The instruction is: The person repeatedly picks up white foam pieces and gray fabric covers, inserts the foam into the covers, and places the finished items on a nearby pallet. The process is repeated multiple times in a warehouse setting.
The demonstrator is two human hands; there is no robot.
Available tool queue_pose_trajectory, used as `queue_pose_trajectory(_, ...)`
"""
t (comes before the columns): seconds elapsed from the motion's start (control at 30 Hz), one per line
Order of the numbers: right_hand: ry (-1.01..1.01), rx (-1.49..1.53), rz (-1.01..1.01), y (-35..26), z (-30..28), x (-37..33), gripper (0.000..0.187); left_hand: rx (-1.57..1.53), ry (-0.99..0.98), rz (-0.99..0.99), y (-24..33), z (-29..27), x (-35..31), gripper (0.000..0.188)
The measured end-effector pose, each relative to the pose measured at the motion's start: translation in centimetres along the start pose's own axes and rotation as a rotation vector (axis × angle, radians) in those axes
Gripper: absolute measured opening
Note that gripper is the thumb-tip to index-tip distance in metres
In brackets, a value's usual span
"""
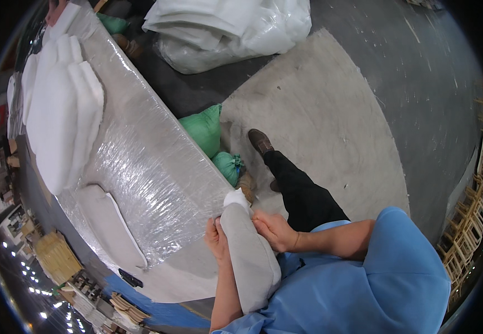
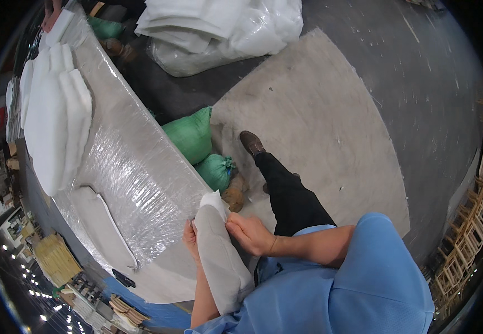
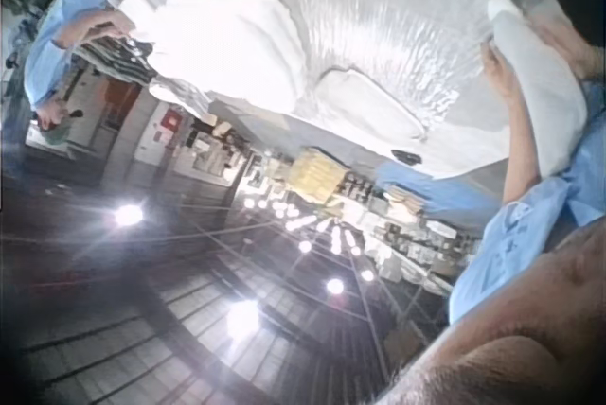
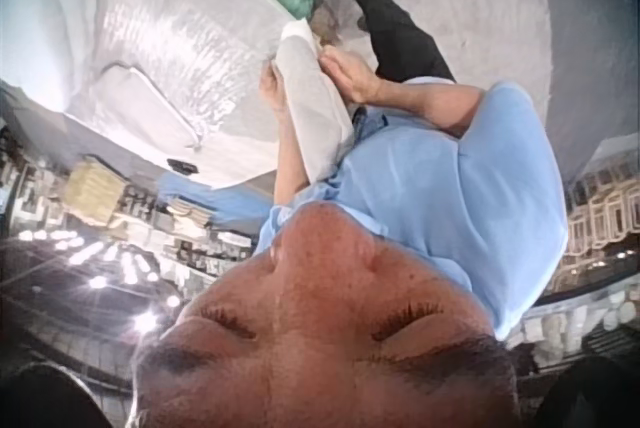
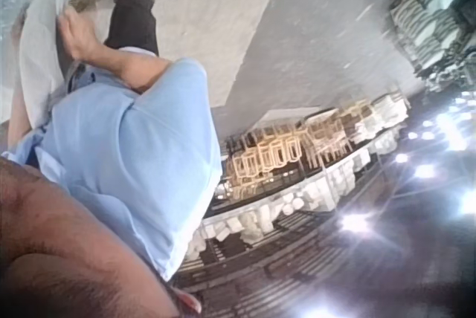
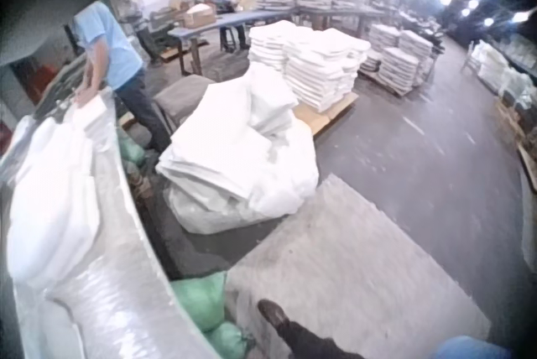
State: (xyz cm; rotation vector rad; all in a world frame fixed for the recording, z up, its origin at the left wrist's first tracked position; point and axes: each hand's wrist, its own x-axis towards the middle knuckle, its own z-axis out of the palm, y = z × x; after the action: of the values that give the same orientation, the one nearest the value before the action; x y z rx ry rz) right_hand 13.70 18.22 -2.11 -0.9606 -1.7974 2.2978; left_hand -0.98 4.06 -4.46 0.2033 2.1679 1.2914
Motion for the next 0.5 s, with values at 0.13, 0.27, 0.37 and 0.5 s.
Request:
queue_pose_trajectory(0.13,-0.109,-0.104,0.013,2.2,0.2,-0.9,0.020,0.175,-0.008,0.033,4.4,0.8,-0.4,0.026)
queue_pose_trajectory(0.27,-0.200,-0.210,-0.048,4.1,0.3,-1.0,0.036,0.220,0.015,0.045,4.6,1.4,-0.3,0.031)
queue_pose_trajectory(0.37,-0.297,-0.272,-0.059,4.6,-0.4,-1.2,0.053,0.223,0.016,0.050,4.8,1.8,0.4,0.035)
queue_pose_trajectory(0.5,-0.341,-0.159,-0.056,5.2,-0.7,-1.6,0.065,0.285,-0.012,0.024,5.7,2.2,1.3,0.034)
